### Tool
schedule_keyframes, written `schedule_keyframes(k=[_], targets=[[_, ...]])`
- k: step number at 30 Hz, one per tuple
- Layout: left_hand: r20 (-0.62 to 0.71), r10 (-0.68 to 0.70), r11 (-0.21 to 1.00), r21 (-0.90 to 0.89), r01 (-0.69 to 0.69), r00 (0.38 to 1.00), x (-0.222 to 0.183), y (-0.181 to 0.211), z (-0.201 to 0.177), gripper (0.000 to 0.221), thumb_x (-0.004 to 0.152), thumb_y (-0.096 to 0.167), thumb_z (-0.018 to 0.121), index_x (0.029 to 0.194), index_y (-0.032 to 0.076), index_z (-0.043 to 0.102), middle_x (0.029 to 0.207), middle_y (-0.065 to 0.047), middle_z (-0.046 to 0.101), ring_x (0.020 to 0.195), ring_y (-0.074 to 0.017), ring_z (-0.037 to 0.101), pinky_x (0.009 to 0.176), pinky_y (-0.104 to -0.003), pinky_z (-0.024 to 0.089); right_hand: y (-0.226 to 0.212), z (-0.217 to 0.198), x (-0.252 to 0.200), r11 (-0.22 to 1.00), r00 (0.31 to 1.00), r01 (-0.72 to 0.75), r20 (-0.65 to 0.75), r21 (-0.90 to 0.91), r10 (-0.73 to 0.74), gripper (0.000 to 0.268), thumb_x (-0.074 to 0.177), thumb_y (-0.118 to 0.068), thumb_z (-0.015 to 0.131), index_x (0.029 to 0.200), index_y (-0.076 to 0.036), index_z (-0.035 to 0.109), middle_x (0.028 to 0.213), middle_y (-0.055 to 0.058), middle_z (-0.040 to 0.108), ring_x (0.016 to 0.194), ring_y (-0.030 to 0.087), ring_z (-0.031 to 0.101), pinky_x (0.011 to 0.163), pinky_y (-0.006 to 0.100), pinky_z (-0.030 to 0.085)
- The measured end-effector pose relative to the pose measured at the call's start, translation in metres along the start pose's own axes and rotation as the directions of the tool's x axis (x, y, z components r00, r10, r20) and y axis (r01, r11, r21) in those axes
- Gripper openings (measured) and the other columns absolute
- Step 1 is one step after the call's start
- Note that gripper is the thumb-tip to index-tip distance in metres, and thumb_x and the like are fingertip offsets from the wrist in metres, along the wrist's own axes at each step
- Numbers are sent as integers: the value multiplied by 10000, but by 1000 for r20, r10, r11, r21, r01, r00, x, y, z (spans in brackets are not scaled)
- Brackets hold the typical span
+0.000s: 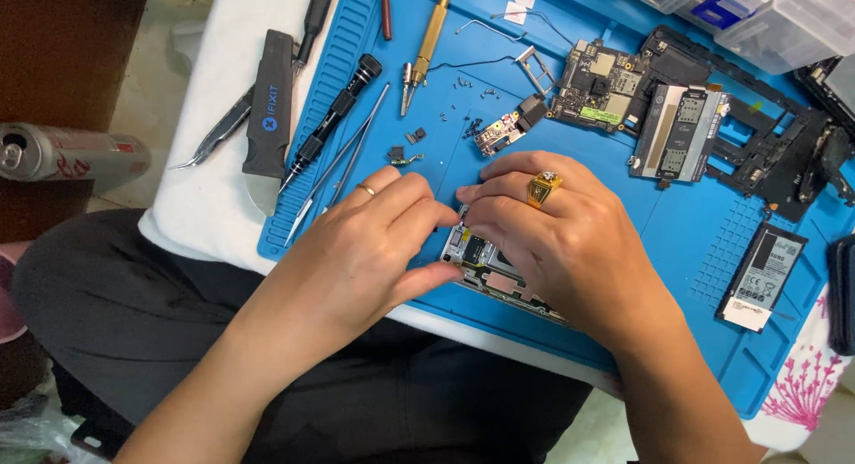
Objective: Assembling a mobile phone by installing the motherboard and connecting internal ribbon cables on a repair mat.
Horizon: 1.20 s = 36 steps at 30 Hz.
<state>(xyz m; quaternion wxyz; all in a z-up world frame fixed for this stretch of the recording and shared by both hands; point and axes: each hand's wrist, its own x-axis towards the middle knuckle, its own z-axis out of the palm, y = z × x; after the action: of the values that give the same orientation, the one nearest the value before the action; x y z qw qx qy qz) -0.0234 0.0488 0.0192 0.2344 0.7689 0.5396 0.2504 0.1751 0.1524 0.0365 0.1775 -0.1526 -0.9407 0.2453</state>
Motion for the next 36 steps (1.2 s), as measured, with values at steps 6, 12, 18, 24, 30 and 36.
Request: schedule_keyframes(k=[6, 12, 18, 24, 30, 36], targets=[[0, -3, 1000, -11, 3, 1000, 0, 0, -1, 456, 842, 269, 879, 1139, 18, 643, 1040, -76, 586, 990, -271, 576, 800, -381, 507, -2, 0, 2, 1000, 1000, 15, -15, -3, -15, 74, 992, -15, 702, 926, 6, 676, 993, 120, 726, 1018, 353, 682, 927, 484, 560], [2, -8, 1000, -11, 8, 1000, 0, 0, 1, 457, 832, 268, 887, 1132, 28, 637, 1039, -68, 582, 975, -269, 571, 788, -384, 501, -3, 0, 3, 999, 999, 3, -32, -36, -4, 75, 993, -6, 724, 928, -12, 686, 930, 89, 691, 1004, 327, 676, 902, 485, 558], [11, -14, 1000, -12, 15, 1000, 0, 0, 0, 457, 827, 256, 888, 1131, 30, 634, 1032, -67, 574, 982, -272, 566, 786, -388, 502, -2, 4, 1, 994, 1000, -5, -29, -106, 2, 25, 995, -8, 729, 973, -17, 720, 905, 90, 676, 1023, 324, 670, 911, 501, 565], [18, -16, 1000, -5, 16, 1000, 0, -1, 1, 444, 827, 268, 888, 1109, 39, 632, 1023, -77, 569, 959, -282, 560, 781, -399, 490, 3, 5, -1, 999, 996, -39, -79, -35, 36, 18, 1022, -6, 675, 1023, 3, 690, 984, 151, 679, 1000, 338, 658, 962, 523, 557], [-23, 24, 992, -125, -27, 999, 1, -2, -4, 360, 896, 220, 841, 1093, 11, 625, 1020, -82, 591, 935, -278, 567, 799, -390, 485, 2, 3, -1, 986, 985, -148, -77, 84, 154, 37, 1004, -29, 683, 1032, -15, 702, 1026, 126, 693, 995, 283, 672, 939, 426, 537], [-256, -47, 966, -259, -21, 966, 3, 1, -10, 198, 955, 56, 762, 1132, 38, 674, 995, -80, 622, 772, -173, 583, 690, -280, 513, -6, -7, 3, 793, 948, -236, -45, 561, 314, 165, 1024, -164, 564, 951, -25, 615, 989, 127, 686, 977, 246, 702, 886, 343, 573]])
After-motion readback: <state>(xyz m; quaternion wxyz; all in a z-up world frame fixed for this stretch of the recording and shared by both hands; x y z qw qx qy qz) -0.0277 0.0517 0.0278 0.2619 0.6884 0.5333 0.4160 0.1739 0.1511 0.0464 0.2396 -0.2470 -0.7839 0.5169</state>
